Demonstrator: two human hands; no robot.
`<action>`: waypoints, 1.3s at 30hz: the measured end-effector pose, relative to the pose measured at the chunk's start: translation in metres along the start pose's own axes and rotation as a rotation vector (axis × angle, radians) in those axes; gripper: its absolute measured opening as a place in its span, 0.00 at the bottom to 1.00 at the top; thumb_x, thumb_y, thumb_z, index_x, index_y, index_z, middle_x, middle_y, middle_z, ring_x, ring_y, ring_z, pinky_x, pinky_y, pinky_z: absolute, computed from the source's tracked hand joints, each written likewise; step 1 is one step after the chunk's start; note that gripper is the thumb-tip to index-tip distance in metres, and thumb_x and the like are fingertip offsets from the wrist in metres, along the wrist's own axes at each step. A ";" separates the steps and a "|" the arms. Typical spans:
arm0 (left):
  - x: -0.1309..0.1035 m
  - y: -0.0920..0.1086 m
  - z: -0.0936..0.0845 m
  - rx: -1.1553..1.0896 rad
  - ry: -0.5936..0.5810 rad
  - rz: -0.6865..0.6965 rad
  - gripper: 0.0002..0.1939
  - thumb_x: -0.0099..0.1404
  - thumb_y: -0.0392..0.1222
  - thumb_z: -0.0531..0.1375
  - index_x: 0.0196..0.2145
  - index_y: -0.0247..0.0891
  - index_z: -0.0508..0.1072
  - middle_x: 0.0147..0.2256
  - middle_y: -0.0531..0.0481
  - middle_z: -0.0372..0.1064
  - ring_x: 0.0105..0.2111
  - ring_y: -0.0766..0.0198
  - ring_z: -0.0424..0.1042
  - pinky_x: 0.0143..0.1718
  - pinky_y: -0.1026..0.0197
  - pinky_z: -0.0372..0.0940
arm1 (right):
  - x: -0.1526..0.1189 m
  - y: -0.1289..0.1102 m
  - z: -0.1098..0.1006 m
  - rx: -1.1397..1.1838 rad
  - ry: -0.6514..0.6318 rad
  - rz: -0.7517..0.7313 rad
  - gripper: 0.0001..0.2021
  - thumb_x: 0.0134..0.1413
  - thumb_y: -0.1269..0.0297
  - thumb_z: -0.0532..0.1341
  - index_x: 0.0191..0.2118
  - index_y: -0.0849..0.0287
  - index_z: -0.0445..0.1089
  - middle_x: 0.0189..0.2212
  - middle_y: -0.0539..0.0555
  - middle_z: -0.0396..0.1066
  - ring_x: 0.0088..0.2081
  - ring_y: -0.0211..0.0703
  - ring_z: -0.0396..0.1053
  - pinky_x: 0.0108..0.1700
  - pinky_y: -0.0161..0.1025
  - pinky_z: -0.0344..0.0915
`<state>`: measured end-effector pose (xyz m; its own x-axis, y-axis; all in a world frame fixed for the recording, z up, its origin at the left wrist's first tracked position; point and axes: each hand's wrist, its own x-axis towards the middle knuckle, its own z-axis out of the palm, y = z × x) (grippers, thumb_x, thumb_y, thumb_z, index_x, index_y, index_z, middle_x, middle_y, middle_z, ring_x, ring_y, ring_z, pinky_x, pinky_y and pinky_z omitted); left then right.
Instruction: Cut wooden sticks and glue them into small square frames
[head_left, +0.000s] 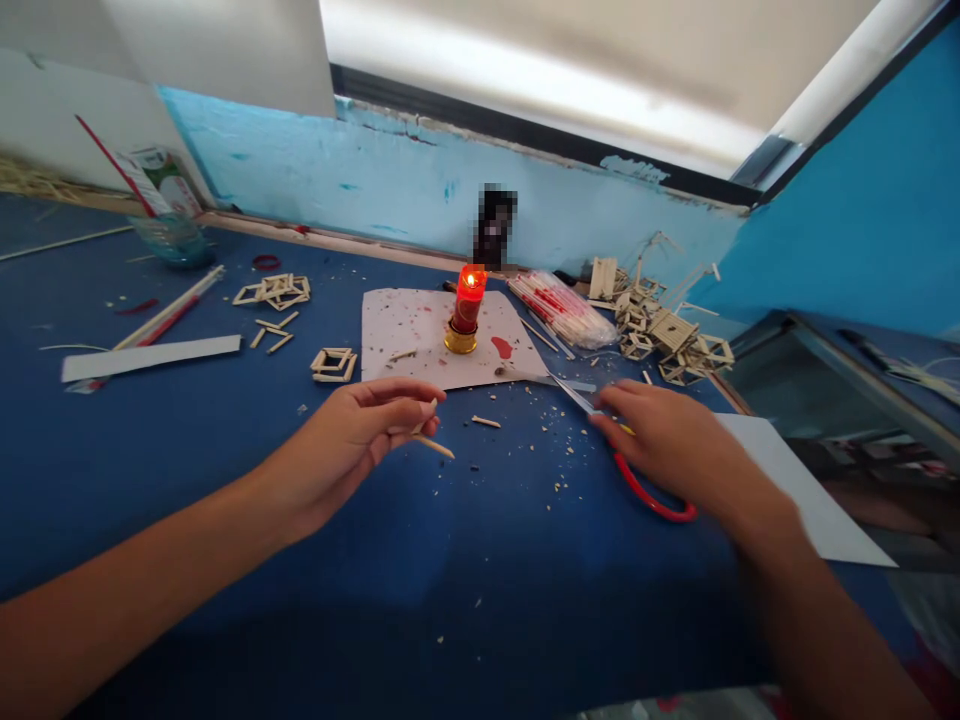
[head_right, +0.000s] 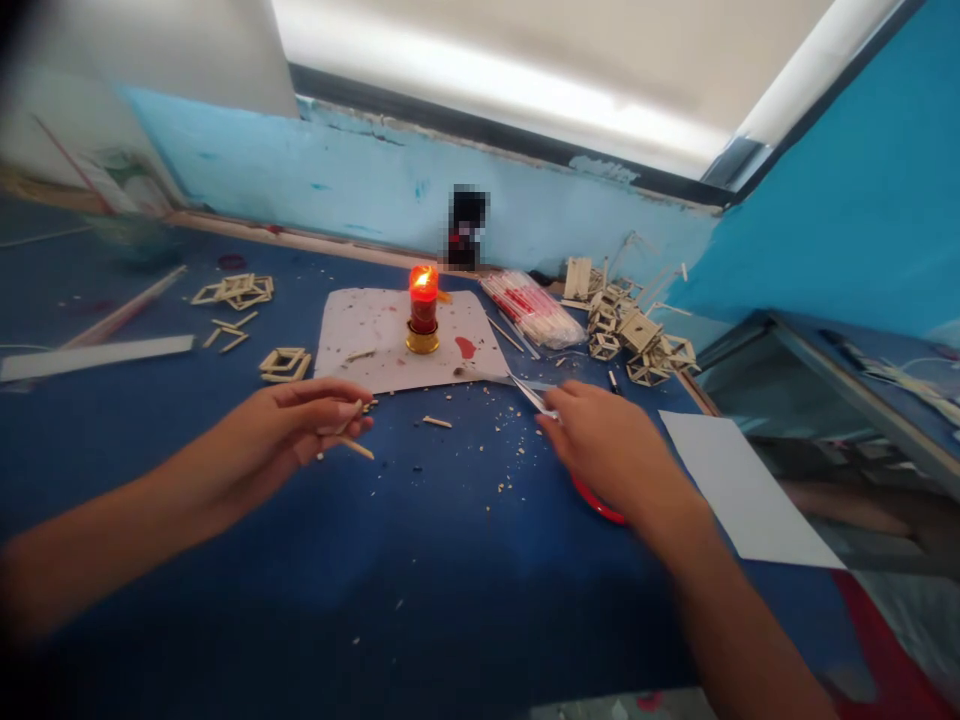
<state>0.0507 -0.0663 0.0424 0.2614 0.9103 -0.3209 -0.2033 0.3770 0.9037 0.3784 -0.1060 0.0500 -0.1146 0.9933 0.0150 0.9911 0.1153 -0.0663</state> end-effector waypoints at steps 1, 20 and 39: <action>0.005 -0.002 0.001 0.000 -0.026 -0.003 0.04 0.58 0.35 0.75 0.34 0.37 0.87 0.32 0.45 0.81 0.36 0.61 0.80 0.40 0.65 0.76 | 0.010 -0.018 0.005 0.041 -0.013 -0.091 0.11 0.74 0.61 0.60 0.49 0.54 0.81 0.45 0.56 0.81 0.43 0.46 0.79 0.45 0.40 0.70; 0.019 -0.029 0.005 0.061 -0.118 -0.062 0.08 0.56 0.43 0.80 0.35 0.46 0.89 0.31 0.48 0.87 0.33 0.63 0.85 0.33 0.76 0.74 | 0.032 -0.072 0.031 0.753 -0.021 -0.284 0.04 0.71 0.66 0.65 0.41 0.55 0.76 0.30 0.46 0.78 0.28 0.35 0.73 0.32 0.32 0.66; 0.016 -0.027 0.004 0.037 -0.185 -0.016 0.04 0.58 0.37 0.77 0.33 0.44 0.89 0.31 0.50 0.85 0.34 0.61 0.85 0.36 0.72 0.77 | 0.015 -0.094 0.033 1.081 0.080 -0.178 0.03 0.67 0.68 0.70 0.41 0.52 0.80 0.33 0.43 0.82 0.32 0.33 0.79 0.37 0.28 0.73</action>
<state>0.0642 -0.0622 0.0140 0.4338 0.8560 -0.2813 -0.1636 0.3818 0.9097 0.2814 -0.1017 0.0240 -0.2067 0.9630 0.1727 0.3739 0.2409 -0.8957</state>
